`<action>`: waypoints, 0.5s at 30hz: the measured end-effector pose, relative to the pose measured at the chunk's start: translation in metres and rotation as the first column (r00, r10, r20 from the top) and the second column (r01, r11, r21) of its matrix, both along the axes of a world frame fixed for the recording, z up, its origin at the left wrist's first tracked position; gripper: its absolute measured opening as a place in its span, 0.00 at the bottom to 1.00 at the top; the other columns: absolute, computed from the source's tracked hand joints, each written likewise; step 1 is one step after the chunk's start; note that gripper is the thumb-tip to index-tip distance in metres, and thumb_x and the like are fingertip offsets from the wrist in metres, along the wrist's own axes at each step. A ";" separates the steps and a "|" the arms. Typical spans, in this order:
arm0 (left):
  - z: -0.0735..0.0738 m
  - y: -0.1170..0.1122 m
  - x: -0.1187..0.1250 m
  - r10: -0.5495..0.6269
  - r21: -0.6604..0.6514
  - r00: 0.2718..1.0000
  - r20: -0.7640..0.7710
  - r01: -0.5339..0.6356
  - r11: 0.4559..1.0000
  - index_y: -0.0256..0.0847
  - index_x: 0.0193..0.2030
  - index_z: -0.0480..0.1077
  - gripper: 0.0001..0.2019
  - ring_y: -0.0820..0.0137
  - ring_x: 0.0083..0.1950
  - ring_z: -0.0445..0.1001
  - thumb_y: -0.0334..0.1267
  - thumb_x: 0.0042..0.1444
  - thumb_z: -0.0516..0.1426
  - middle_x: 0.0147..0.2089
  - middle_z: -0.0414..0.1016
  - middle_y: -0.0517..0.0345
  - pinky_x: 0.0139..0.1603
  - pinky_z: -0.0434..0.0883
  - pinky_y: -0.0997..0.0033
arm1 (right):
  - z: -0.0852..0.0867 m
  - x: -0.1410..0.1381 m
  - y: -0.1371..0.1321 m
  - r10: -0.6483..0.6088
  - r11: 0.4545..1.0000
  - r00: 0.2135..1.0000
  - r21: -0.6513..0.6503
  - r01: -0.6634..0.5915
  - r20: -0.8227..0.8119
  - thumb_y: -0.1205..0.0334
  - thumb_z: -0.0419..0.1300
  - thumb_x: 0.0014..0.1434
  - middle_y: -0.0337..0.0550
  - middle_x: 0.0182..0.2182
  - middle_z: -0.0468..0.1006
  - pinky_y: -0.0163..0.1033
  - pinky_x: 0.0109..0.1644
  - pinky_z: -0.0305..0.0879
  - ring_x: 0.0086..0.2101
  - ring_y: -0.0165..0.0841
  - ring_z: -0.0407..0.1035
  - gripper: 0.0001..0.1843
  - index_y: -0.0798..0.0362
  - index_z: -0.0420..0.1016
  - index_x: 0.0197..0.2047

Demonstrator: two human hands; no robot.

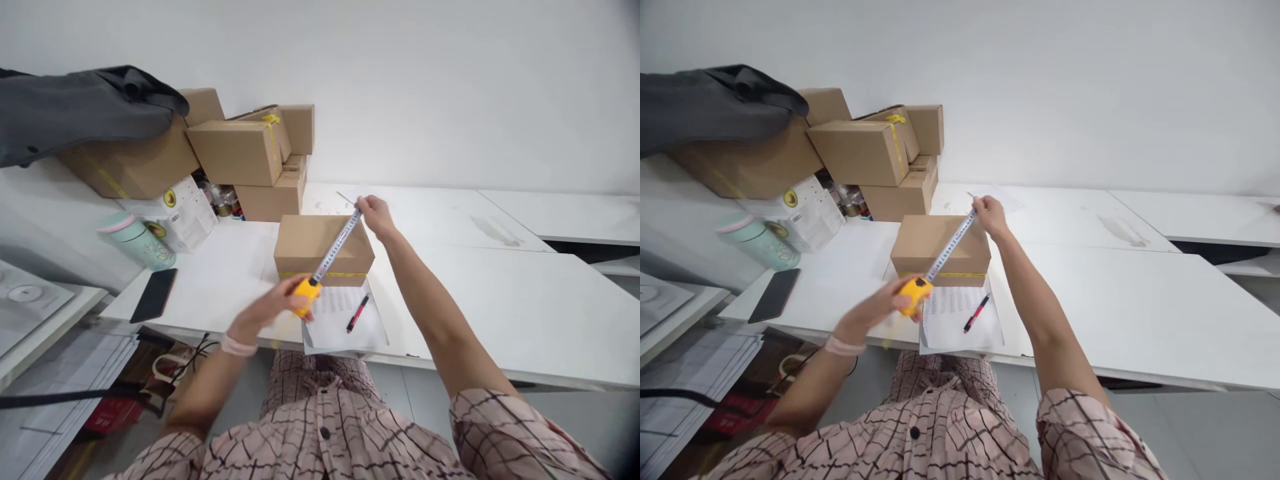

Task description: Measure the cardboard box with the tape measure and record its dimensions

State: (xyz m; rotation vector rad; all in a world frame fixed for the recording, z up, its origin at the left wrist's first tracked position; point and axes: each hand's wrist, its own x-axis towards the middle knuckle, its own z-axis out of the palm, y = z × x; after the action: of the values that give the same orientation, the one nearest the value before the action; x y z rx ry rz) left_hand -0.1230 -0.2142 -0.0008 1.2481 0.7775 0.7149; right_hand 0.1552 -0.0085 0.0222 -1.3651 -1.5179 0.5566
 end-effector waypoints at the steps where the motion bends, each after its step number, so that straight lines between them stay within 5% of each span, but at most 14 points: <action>1: -0.008 -0.010 0.019 -0.027 -0.041 0.997 0.072 0.030 0.999 0.41 0.57 0.70 0.26 0.63 0.36 0.83 0.43 0.53 0.67 0.51 0.77 0.47 0.38 0.80 0.61 | 0.001 -0.010 0.005 0.056 0.998 0.998 -0.016 -0.056 0.036 0.54 0.55 0.68 0.43 0.32 0.78 0.38 0.44 0.63 0.34 0.33 0.69 0.16 0.53 0.73 0.31; 6: -0.022 -0.011 0.083 0.121 -0.128 0.944 0.306 -0.085 0.988 0.40 0.51 0.70 0.22 0.64 0.34 0.83 0.52 0.55 0.63 0.54 0.77 0.46 0.42 0.81 0.56 | -0.006 -0.051 0.035 0.110 0.984 0.965 -0.163 -0.072 0.239 0.52 0.56 0.68 0.47 0.35 0.81 0.41 0.52 0.63 0.42 0.38 0.72 0.18 0.53 0.76 0.32; 11: -0.016 0.012 0.087 0.211 -0.201 0.928 0.307 -0.153 0.968 0.39 0.51 0.68 0.24 0.64 0.33 0.83 0.53 0.54 0.64 0.51 0.79 0.47 0.42 0.81 0.56 | -0.018 -0.056 0.051 0.106 0.975 0.941 -0.222 -0.034 0.322 0.49 0.57 0.67 0.50 0.35 0.81 0.43 0.53 0.62 0.44 0.40 0.71 0.18 0.53 0.75 0.31; 15: -0.018 0.007 0.087 0.226 -0.240 0.930 0.289 -0.158 0.958 0.39 0.51 0.69 0.25 0.63 0.33 0.83 0.54 0.54 0.64 0.53 0.78 0.44 0.41 0.81 0.58 | -0.028 -0.053 0.048 0.168 0.962 0.936 -0.259 -0.087 0.310 0.46 0.58 0.66 0.49 0.33 0.79 0.43 0.50 0.62 0.41 0.39 0.70 0.20 0.51 0.72 0.29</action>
State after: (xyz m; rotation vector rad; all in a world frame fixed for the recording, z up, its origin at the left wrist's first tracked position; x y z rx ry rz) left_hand -0.0360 -0.2074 -0.0187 0.8434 0.6967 0.9393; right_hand 0.1021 0.0391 -0.0056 -1.6151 -1.8686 0.6345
